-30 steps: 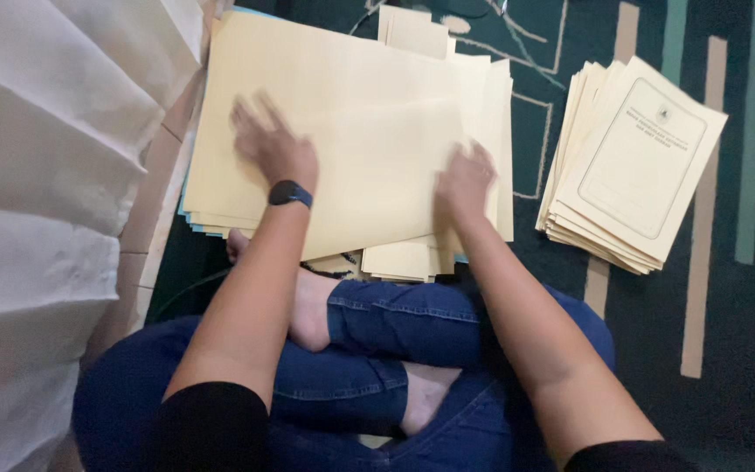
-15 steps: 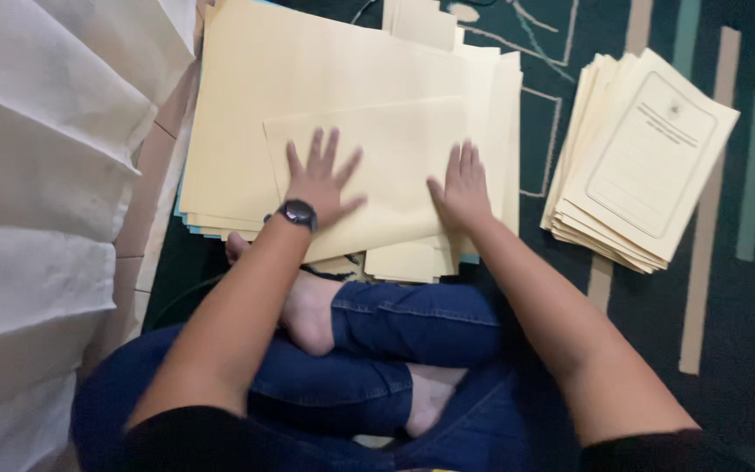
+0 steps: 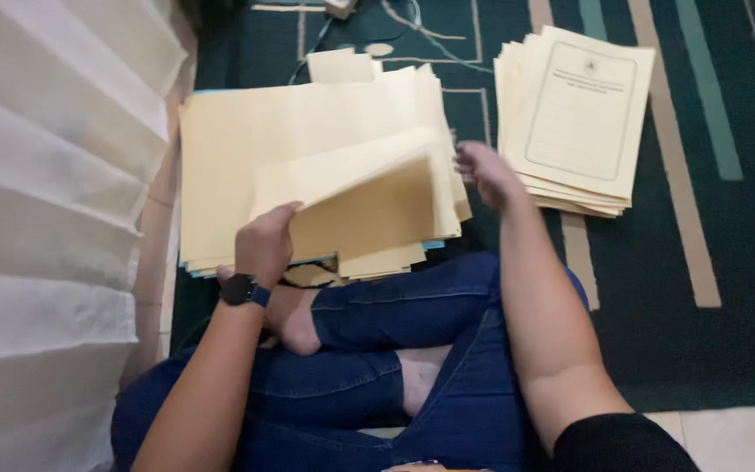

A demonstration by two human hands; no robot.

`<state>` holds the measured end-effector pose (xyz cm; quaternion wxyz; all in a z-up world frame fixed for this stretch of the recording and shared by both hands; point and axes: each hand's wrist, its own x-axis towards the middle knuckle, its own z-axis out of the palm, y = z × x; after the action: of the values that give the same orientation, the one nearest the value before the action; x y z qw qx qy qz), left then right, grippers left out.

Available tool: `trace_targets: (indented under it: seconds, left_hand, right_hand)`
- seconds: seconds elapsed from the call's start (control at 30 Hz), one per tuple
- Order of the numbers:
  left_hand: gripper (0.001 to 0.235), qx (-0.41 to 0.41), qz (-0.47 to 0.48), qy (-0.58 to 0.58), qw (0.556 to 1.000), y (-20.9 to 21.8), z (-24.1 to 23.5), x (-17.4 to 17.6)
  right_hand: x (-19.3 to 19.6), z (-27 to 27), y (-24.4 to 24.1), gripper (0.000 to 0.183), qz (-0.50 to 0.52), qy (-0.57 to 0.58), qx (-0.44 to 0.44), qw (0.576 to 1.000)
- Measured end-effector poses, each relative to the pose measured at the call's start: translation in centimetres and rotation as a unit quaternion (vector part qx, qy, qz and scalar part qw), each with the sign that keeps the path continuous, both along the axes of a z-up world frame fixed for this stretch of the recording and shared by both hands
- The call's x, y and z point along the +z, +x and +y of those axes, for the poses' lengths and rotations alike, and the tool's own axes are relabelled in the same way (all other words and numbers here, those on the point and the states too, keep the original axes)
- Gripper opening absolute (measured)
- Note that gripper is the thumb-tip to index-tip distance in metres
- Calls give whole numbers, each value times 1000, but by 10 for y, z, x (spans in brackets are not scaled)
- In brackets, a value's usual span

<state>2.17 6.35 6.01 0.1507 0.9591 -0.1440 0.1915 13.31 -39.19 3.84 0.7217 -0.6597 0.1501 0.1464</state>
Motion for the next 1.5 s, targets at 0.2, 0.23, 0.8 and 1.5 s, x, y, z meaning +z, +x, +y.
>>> trace_targets:
  seconds: [0.2, 0.23, 0.8, 1.5]
  left_hand:
    - [23, -134, 70, -454, 878, 34, -136, 119]
    - [23, -135, 72, -451, 879, 52, -164, 109]
    - [57, -85, 129, -185, 971, 164, -434, -77]
    - [100, -82, 235, 111, 962, -29, -77, -38]
  right_hand:
    - [182, -24, -69, 48, -121, 1, -7, 993]
    - [188, -32, -70, 48, -120, 4, -9, 993]
    - [-17, -234, -36, 64, 279, -473, -324, 770]
    - [-9, 170, -106, 81, -274, -607, 488, 564]
